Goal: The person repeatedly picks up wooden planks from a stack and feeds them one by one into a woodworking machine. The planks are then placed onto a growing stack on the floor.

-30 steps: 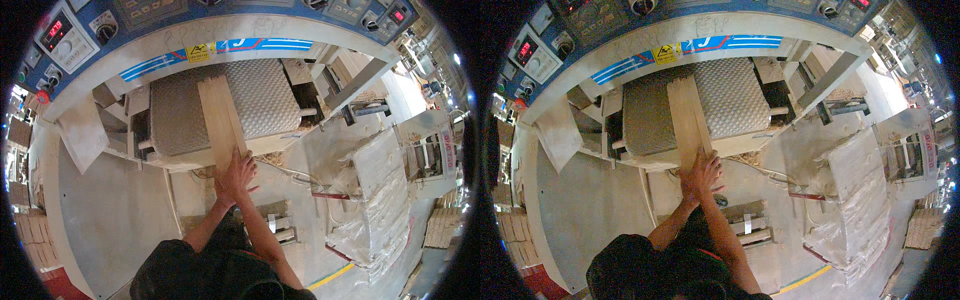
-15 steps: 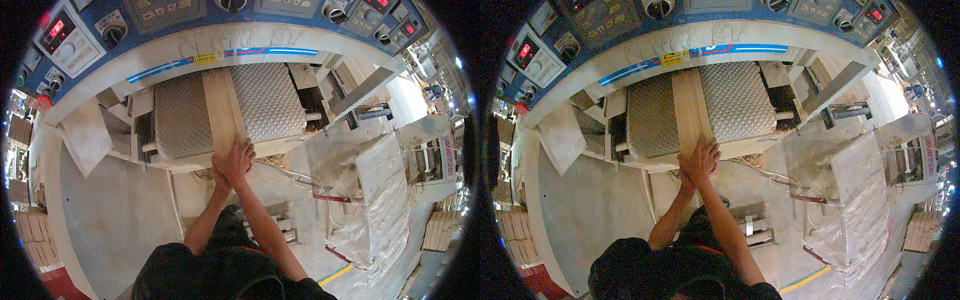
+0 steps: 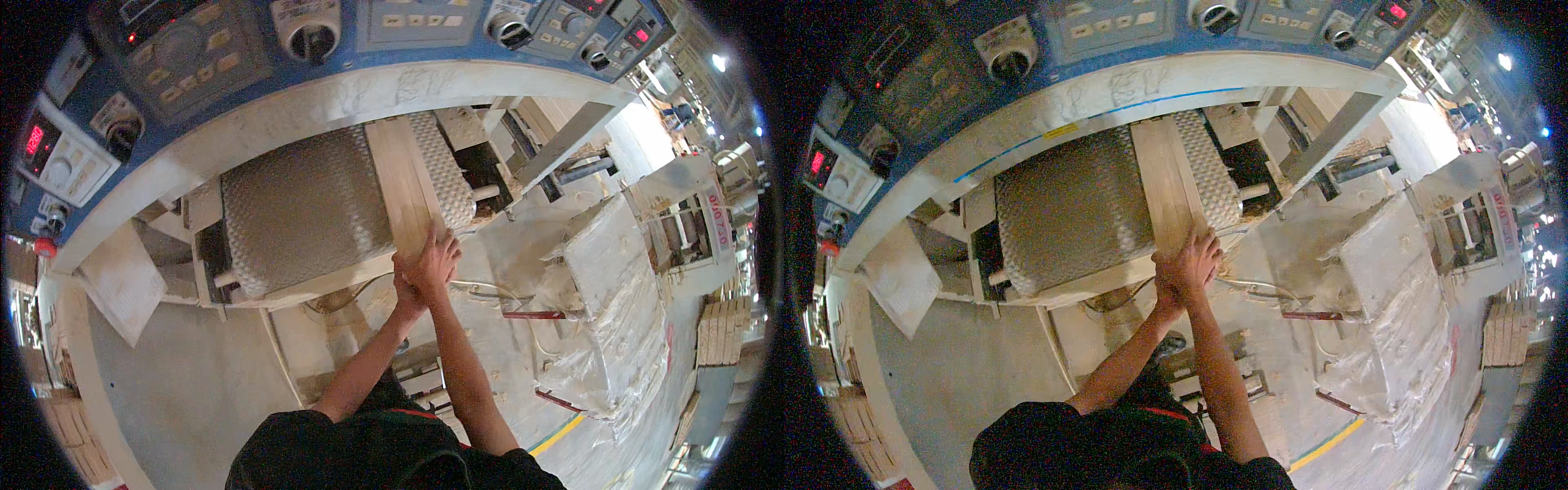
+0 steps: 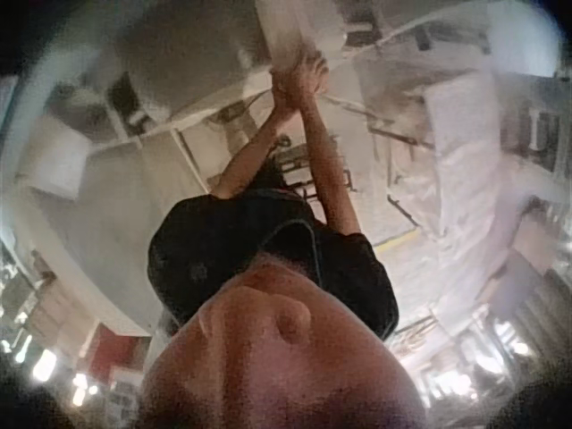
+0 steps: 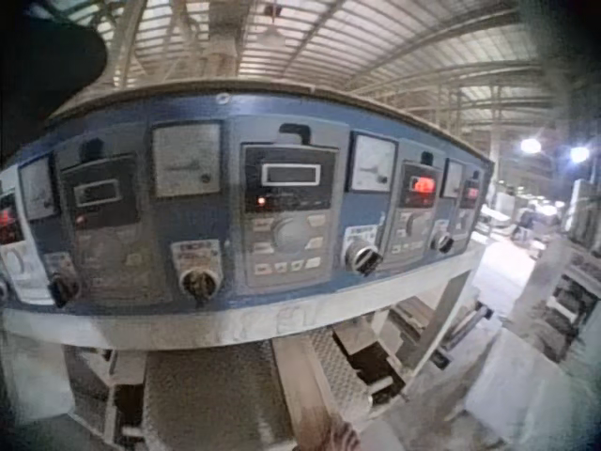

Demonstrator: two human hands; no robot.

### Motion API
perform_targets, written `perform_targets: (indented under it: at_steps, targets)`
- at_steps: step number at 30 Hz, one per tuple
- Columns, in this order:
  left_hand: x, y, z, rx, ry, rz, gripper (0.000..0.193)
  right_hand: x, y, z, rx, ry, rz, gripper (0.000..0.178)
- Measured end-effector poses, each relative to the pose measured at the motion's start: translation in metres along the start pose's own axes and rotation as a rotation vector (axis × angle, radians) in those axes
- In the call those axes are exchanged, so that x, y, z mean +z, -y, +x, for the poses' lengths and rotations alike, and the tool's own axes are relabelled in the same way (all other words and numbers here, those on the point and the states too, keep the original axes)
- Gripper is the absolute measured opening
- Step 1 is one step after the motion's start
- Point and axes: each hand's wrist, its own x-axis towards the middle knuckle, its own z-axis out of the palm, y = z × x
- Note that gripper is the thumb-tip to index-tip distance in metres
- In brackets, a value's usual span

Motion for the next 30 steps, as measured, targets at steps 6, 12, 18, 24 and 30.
perform_targets:
  at_steps: [6, 12, 18, 24, 30]
  targets:
    - [-0.032, -0.006, 0.01, -0.024, -0.181, -0.276, 0.094, 0.026, 0.0, 0.063, -0.069, -0.014, -0.058, 0.11]
    - [-0.052, -0.024, -0.068, -0.094, -0.45, 0.027, 0.092, 0.029, 0.025, 0.101, -0.088, -0.015, 0.035, 0.109]
    - [-0.077, -0.051, -0.101, -0.196, -0.427, 0.109, 0.087, 0.022, 0.037, 0.104, -0.02, -0.083, 0.105, 0.101]
    - [-0.095, 0.028, -0.096, -0.455, -0.716, 0.421, 0.085, -0.014, -0.104, -0.05, 0.089, -0.343, 0.374, 0.08]
    - [-0.151, 0.129, -0.14, -1.203, -0.671, 0.573, 0.066, 0.009, -0.254, -0.418, 1.012, -0.307, 0.091, 0.066]
